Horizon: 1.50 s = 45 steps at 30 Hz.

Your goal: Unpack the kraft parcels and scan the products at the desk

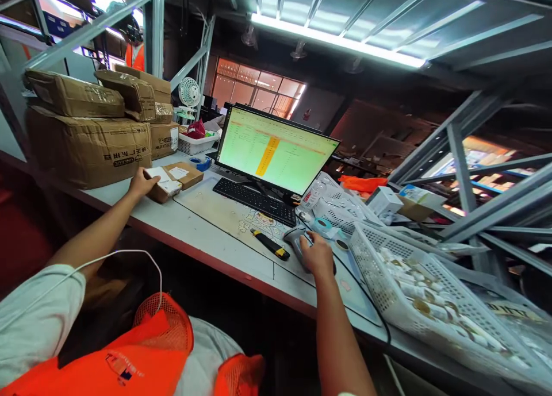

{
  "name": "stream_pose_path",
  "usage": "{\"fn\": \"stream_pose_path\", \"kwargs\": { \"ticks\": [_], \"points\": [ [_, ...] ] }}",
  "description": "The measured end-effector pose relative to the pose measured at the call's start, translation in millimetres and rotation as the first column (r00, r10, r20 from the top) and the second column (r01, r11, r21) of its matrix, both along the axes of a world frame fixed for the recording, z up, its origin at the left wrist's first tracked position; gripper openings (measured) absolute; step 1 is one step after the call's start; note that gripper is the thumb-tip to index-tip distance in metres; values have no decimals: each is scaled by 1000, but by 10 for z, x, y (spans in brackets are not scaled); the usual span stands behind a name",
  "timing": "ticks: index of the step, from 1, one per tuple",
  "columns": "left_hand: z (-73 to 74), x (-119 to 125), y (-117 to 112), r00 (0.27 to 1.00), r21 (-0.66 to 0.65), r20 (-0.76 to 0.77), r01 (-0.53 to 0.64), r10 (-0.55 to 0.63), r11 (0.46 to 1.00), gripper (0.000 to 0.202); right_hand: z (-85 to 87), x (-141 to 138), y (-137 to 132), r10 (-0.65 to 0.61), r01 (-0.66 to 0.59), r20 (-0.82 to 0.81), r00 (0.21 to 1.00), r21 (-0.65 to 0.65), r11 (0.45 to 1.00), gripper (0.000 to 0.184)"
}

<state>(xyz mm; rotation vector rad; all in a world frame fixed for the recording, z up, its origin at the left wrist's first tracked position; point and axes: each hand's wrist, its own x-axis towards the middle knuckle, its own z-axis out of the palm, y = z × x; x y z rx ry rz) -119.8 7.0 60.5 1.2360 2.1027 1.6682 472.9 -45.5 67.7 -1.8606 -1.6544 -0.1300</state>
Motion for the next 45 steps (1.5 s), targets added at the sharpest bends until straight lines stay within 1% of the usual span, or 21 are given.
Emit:
{"fn": "stream_pose_path", "kwargs": {
  "ticks": [2,5,8,10,13,16,18,21,23,24,25,26,28,30,31,33,35,38,40,42,45],
  "points": [
    [-61,150,-66,991,123,-115,81,-67,989,48,-105,-26,139,-54,65,92,994,-121,991,55],
    [-164,423,-205,941,272,-289,258,-177,927,55,-229,-90,216,-82,115,141,987,-250,961,61],
    [-268,762,-331,920,307,-281,357,-274,882,72,-289,-127,250,-137,172,139,981,-292,941,65],
    [-316,1032,-388,906,319,-232,414,-354,853,74,-300,-135,277,-189,224,136,972,-318,921,64],
    [-332,1442,-436,869,333,-254,491,-425,805,70,-296,-158,327,-231,263,130,964,-367,892,58],
    [-318,1695,-449,839,328,-289,539,-461,776,82,-285,-204,363,-222,256,131,966,-379,889,52],
    [-339,1713,-449,826,311,-256,563,-503,766,95,-249,-229,345,-217,251,134,967,-363,897,50],
    [-462,1551,-476,795,243,-176,606,-580,757,114,-104,-245,176,-177,212,138,974,-315,925,50],
    [-576,1403,-526,774,172,-137,633,-618,755,126,44,-273,-61,-22,48,104,994,-259,965,48],
    [-628,1340,-558,769,120,-133,639,-625,760,132,122,-304,-212,96,-77,74,993,-221,972,47],
    [-671,1292,-590,769,59,-141,636,-624,770,137,197,-351,-378,230,-219,42,972,-178,959,45],
    [-703,1258,-619,770,-5,-159,626,-618,780,141,267,-418,-549,359,-354,14,933,-138,925,44],
    [-734,1233,-657,760,-101,-203,611,-618,785,146,375,-604,-878,567,-566,-20,823,-100,818,38],
    [-733,1243,-670,743,-138,-222,617,-631,775,148,423,-834,-1137,695,-693,-28,718,-115,711,31],
    [-724,1252,-672,735,-145,-222,624,-640,767,148,423,-948,-1229,733,-728,-19,680,-130,673,28],
    [-701,1267,-680,731,-163,-217,626,-647,762,149,388,-1144,-1334,764,-752,31,645,-156,641,23],
    [-677,1275,-695,742,-184,-222,605,-632,775,148,336,-1269,-1347,764,-743,95,638,-186,643,19],
    [-654,1285,-719,759,-204,-229,575,-610,792,148,279,-1310,-1237,758,-726,128,640,-223,651,19],
    [-654,1295,-728,755,-208,-228,580,-615,788,147,251,-1242,-1070,742,-716,109,662,-202,668,18],
    [-668,1304,-730,750,-194,-226,590,-621,783,144,218,-1094,-818,691,-678,82,718,-140,721,21],
    [-700,1300,-720,746,-133,-211,618,-631,775,139,156,-736,-345,484,-477,82,871,-92,874,28]
  ]
}}
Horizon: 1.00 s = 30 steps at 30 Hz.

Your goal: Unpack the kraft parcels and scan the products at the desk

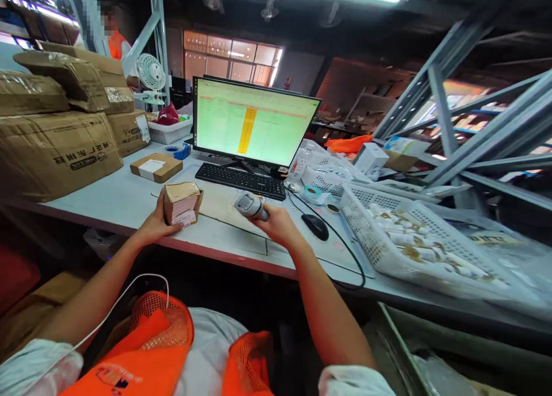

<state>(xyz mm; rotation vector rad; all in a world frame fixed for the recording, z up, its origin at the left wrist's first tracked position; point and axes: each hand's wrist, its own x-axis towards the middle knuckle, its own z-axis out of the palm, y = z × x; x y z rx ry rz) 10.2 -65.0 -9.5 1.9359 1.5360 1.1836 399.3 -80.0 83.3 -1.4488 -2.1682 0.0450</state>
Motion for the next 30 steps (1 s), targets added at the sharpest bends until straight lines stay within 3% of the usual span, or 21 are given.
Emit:
{"fn": "stream_pose_path", "kwargs": {
  "ticks": [2,4,8,13,17,21,25,30],
  "points": [
    [-4,-16,21,997,57,70,9,-14,998,135,-49,277,289,-250,252,83,965,-24,967,31],
    [24,-27,54,989,150,146,-1,-21,989,132,-104,520,499,-444,460,183,877,-56,886,36],
    [132,55,144,977,329,203,-10,-60,944,123,-192,777,683,-580,618,251,775,-113,778,41],
    [126,298,257,959,348,247,47,-140,936,110,-105,731,815,-626,665,244,741,-134,735,46],
    [94,383,290,934,139,299,161,-196,977,106,20,526,1193,-580,596,190,792,-38,802,51],
    [111,369,318,977,-110,96,202,-192,973,112,-19,326,1749,-442,482,234,866,-160,861,46],
    [102,352,343,973,-146,113,218,-202,965,106,-95,236,2106,-449,504,261,855,-209,838,44],
    [99,384,342,983,-191,65,184,-174,964,92,-118,237,2253,-418,485,293,860,-216,848,38]
  ]
}}
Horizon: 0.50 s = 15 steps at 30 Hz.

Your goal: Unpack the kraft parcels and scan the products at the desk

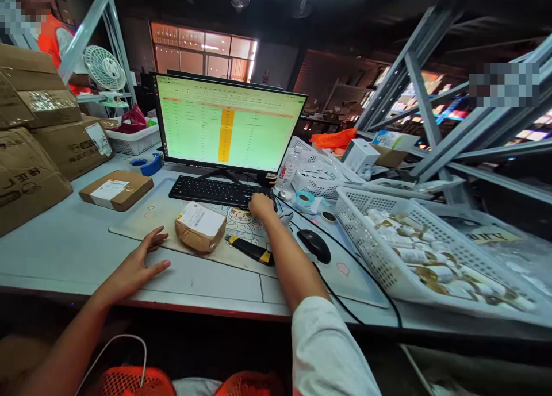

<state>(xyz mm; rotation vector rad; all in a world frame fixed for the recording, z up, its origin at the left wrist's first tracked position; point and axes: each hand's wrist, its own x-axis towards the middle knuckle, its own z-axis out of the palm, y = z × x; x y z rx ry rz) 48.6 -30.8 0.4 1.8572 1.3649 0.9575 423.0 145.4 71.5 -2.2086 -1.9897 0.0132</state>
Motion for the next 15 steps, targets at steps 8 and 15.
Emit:
{"fn": "stream_pose_path", "kwargs": {
  "ticks": [8,15],
  "points": [
    [147,-70,87,998,-39,47,52,-50,998,84,116,-82,-152,161,-160,-18,987,57,986,45],
    [539,126,1029,997,68,-20,76,-75,995,82,182,-446,-740,447,-446,-93,890,36,894,33]
  ]
}}
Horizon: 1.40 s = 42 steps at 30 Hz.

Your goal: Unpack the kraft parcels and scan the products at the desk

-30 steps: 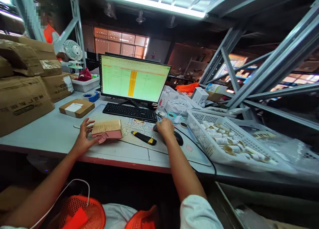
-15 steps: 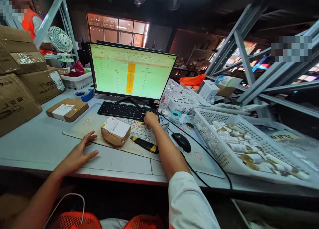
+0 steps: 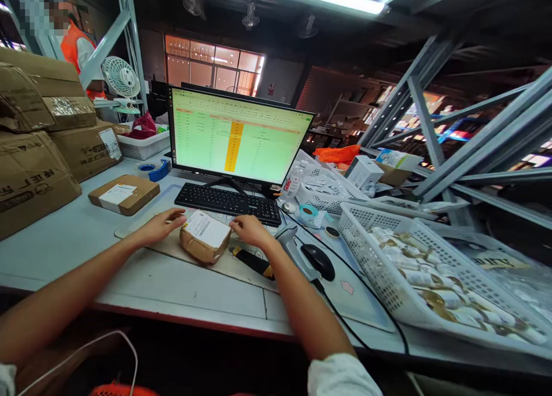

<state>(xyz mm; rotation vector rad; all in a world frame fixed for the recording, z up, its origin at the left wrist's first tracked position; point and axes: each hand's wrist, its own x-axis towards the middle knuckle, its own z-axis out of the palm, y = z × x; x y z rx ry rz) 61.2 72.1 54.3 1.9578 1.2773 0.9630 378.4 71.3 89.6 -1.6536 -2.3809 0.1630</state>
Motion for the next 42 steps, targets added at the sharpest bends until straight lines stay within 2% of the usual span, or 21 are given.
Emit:
{"fn": "stream_pose_path", "kwargs": {
  "ticks": [3,5,7,10,14,17,20,23,24,26,29,31,33,35,38,42],
  "points": [
    [-96,203,199,1000,39,15,16,-17,999,81,-143,-62,-198,98,-88,-157,983,72,994,33],
    [-253,271,163,997,24,59,57,-58,998,75,-297,-60,-304,144,-90,-335,931,171,981,32],
    [-421,264,56,993,-47,84,84,-79,995,65,-455,-45,-395,174,-65,-444,879,249,966,32],
    [-596,173,-79,993,-95,61,109,-103,990,61,-624,-25,-487,230,-54,-514,827,334,941,33],
    [-690,89,-87,989,-141,22,145,-143,979,63,-718,6,-506,262,-82,-549,794,331,940,47],
    [-656,100,-58,989,-141,14,149,-149,979,62,-724,36,-495,259,-90,-529,808,325,942,44],
    [-514,143,-59,983,-101,-27,181,-184,978,65,-687,26,-465,222,-66,-457,861,333,941,31],
    [-309,194,-123,957,-78,-77,274,-280,958,81,-570,-65,-457,143,-56,-309,940,275,960,30],
    [-249,208,-165,954,-83,-55,291,-296,953,85,-513,-109,-482,114,-50,-267,957,236,970,31],
    [-188,231,-286,949,-84,16,314,-314,946,97,-408,-200,-599,14,41,-235,972,227,973,34],
    [-276,267,-558,944,-50,129,312,-304,949,109,-340,-310,-911,-114,165,-242,963,204,965,43],
    [-378,318,-773,940,-64,237,266,-244,962,113,-341,-360,-1149,-199,250,-255,946,184,951,50],
    [-436,401,-954,929,-90,337,191,-151,977,111,-347,-399,-1345,-289,339,-263,920,171,925,55],
    [-443,496,-1036,914,-93,394,143,-95,985,100,-360,-433,-1439,-344,395,-270,899,162,904,51],
    [-413,581,-949,894,-86,440,135,-84,987,77,-399,-495,-1368,-298,358,-283,912,192,914,41],
    [-370,470,-780,886,-145,462,131,-50,981,76,-396,-611,-1196,-131,212,-306,943,249,945,33]
  ]
}}
